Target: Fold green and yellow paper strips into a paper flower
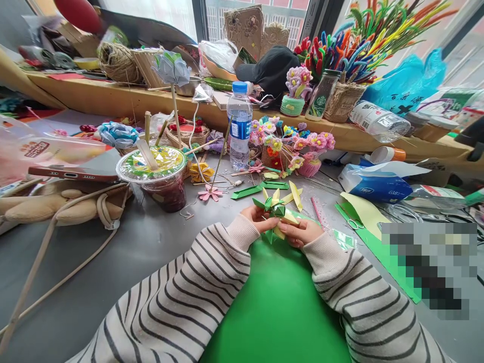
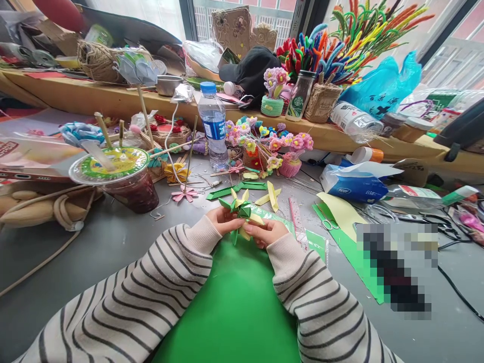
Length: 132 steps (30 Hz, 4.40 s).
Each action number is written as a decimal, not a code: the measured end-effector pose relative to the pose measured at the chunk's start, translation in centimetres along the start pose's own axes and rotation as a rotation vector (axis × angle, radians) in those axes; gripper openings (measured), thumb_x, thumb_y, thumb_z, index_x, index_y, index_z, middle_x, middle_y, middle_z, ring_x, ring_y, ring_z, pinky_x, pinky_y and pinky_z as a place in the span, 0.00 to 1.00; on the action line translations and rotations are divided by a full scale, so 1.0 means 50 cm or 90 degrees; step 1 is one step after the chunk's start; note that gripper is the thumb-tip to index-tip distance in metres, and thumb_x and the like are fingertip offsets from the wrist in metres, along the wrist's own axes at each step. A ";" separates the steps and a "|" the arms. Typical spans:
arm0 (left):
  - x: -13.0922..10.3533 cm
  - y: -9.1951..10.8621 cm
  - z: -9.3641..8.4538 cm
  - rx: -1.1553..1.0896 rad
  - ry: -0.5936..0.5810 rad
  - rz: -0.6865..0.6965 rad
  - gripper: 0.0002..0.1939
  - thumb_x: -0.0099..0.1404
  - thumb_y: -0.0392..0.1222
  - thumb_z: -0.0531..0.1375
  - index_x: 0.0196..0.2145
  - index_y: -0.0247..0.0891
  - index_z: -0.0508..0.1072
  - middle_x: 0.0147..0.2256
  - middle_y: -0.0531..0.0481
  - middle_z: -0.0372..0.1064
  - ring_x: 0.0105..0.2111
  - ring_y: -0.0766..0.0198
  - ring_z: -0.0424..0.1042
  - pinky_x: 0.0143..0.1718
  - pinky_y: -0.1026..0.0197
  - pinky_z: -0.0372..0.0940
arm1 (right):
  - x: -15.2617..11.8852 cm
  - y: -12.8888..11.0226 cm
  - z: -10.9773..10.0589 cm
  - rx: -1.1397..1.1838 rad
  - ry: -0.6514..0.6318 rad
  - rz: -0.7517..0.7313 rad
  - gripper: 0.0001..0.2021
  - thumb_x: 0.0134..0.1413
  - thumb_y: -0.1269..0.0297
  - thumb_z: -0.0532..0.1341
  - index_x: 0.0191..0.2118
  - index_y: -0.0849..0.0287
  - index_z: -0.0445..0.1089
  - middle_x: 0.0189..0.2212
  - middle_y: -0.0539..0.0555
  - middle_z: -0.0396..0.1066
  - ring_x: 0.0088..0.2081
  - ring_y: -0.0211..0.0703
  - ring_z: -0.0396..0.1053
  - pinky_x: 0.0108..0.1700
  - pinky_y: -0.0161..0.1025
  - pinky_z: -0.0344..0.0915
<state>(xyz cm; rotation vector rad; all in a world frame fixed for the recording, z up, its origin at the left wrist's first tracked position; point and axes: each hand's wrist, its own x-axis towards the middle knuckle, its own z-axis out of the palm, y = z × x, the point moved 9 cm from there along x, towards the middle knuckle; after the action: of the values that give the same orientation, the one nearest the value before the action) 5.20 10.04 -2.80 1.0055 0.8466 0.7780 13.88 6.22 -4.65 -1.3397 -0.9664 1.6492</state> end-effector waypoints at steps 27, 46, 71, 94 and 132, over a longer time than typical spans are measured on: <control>0.000 -0.004 0.024 -0.108 -0.133 0.076 0.33 0.37 0.32 0.65 0.44 0.40 0.63 0.35 0.49 0.67 0.35 0.64 0.67 0.38 0.61 0.60 | -0.015 -0.027 -0.049 0.056 0.225 -0.136 0.20 0.26 0.55 0.66 0.30 0.61 0.69 0.25 0.52 0.70 0.23 0.36 0.67 0.24 0.33 0.66; 0.015 -0.017 0.008 -0.092 -0.037 0.050 0.27 0.33 0.37 0.66 0.33 0.36 0.60 0.28 0.53 0.65 0.21 0.73 0.63 0.23 0.66 0.57 | -0.012 -0.022 -0.043 0.144 0.260 -0.129 0.18 0.22 0.59 0.67 0.26 0.62 0.68 0.17 0.46 0.67 0.17 0.28 0.62 0.16 0.26 0.59; 0.007 -0.019 0.016 -0.119 -0.023 0.009 0.30 0.32 0.35 0.65 0.36 0.36 0.60 0.26 0.54 0.63 0.17 0.75 0.61 0.15 0.70 0.51 | 0.013 -0.008 -0.027 0.258 0.164 -0.112 0.16 0.20 0.60 0.68 0.23 0.60 0.70 0.17 0.46 0.65 0.16 0.26 0.59 0.13 0.24 0.51; 0.001 -0.014 -0.019 -0.014 0.111 0.064 0.22 0.39 0.33 0.60 0.34 0.35 0.59 0.27 0.55 0.61 0.13 0.79 0.56 0.11 0.71 0.50 | -0.151 -0.135 0.075 -0.822 0.490 -0.865 0.11 0.47 0.72 0.56 0.39 0.65 0.68 0.31 0.55 0.72 0.33 0.37 0.68 0.37 0.32 0.65; 0.006 -0.002 -0.024 0.054 0.194 0.106 0.19 0.38 0.31 0.59 0.30 0.36 0.59 0.20 0.56 0.64 0.17 0.73 0.61 0.21 0.68 0.59 | -0.123 -0.115 0.100 -1.065 0.564 -0.883 0.13 0.47 0.73 0.56 0.42 0.68 0.65 0.24 0.56 0.72 0.21 0.36 0.66 0.21 0.33 0.58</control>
<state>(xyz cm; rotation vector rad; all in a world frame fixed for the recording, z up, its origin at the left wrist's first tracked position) 4.32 10.72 -3.32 1.0567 1.0739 1.0627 10.43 2.51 3.73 -1.2825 -1.9328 -1.0577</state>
